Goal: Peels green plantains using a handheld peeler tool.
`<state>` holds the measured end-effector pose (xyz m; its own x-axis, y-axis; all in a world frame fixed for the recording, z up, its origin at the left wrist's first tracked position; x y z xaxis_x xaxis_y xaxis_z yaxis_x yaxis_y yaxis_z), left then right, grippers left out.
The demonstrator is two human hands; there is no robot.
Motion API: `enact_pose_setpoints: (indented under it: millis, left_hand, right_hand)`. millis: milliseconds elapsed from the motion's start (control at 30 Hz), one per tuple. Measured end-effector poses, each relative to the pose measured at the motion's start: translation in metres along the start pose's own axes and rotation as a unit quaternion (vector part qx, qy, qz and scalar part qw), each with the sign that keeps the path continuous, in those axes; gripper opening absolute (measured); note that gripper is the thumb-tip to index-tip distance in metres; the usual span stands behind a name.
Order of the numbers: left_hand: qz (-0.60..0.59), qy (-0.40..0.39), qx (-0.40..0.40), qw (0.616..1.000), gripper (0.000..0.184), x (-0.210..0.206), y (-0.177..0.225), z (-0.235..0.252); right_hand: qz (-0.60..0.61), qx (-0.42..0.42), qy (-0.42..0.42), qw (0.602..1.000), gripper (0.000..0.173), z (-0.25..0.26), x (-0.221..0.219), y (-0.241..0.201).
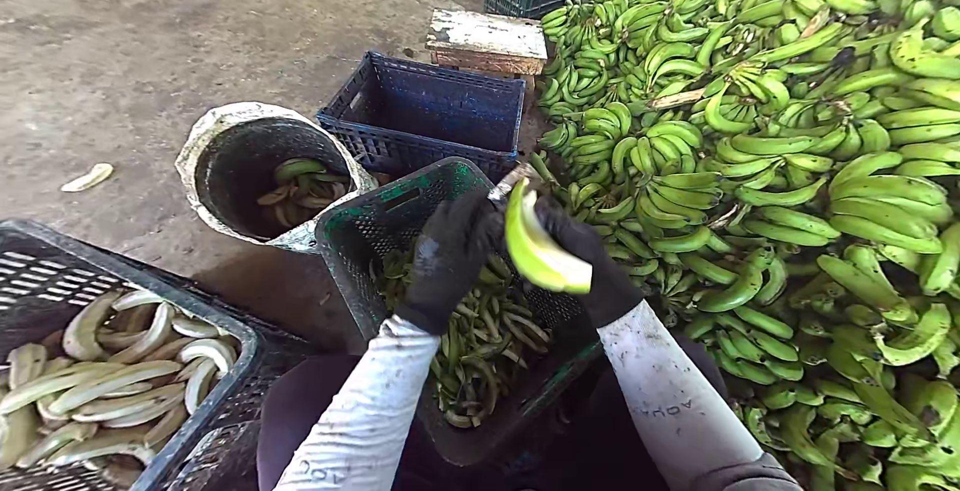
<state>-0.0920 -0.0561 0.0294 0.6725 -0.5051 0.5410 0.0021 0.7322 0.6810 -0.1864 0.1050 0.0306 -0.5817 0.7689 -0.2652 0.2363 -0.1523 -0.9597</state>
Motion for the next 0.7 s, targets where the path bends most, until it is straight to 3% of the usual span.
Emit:
enact_pose_setpoints:
  millis: [67,100,200,333,433,567,633,700]
  left_hand:
    - [0.005,0.008,0.033,0.999,0.042,0.011,-0.017,0.01]
    - [0.005,0.01,0.046,0.999,0.041,0.015,-0.02,0.012]
    - [0.002,-0.001,0.036,0.999,0.047,0.011,-0.013,0.006]
    - [0.009,0.01,-0.047,0.999,0.055,-0.017,0.005,-0.011]
    - [0.021,0.054,-0.111,0.992,0.056,-0.025,0.012,-0.02]
    - [0.045,0.102,-0.171,0.979,0.051,-0.023,0.024,-0.029]
    - [0.055,0.112,-0.177,0.976,0.049,-0.023,0.025,-0.03]
    - [0.05,0.096,-0.162,0.981,0.049,-0.023,0.021,-0.026]
  right_hand:
    - [0.001,-0.103,-0.119,0.988,0.04,0.002,-0.011,0.008]
    - [-0.005,-0.115,-0.131,0.985,0.047,0.002,-0.011,0.011]
    - [0.01,-0.076,-0.011,0.997,0.043,0.005,-0.002,0.011]
    - [0.177,0.044,0.118,0.976,0.032,0.026,0.011,0.003]
    - [0.303,0.082,0.141,0.939,0.029,0.039,0.018,-0.002]
    - [0.346,0.083,0.222,0.908,0.041,0.042,0.021,-0.01]
    - [0.337,0.08,0.242,0.906,0.039,0.043,0.022,-0.009]
    - [0.283,0.077,0.213,0.932,0.036,0.04,0.022,-0.008]
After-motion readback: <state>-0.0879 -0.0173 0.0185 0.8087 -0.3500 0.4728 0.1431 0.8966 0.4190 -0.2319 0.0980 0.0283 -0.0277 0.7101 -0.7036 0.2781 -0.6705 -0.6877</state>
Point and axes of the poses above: each hand's wrist, its own z-axis towards the middle knuckle, its own x-axis out of the back of the hand, y = z × x, the point moved 3 cm from there along z, towards the middle knuckle, and after that the axes turned 11 degrees about y, right-handed, at the moved point
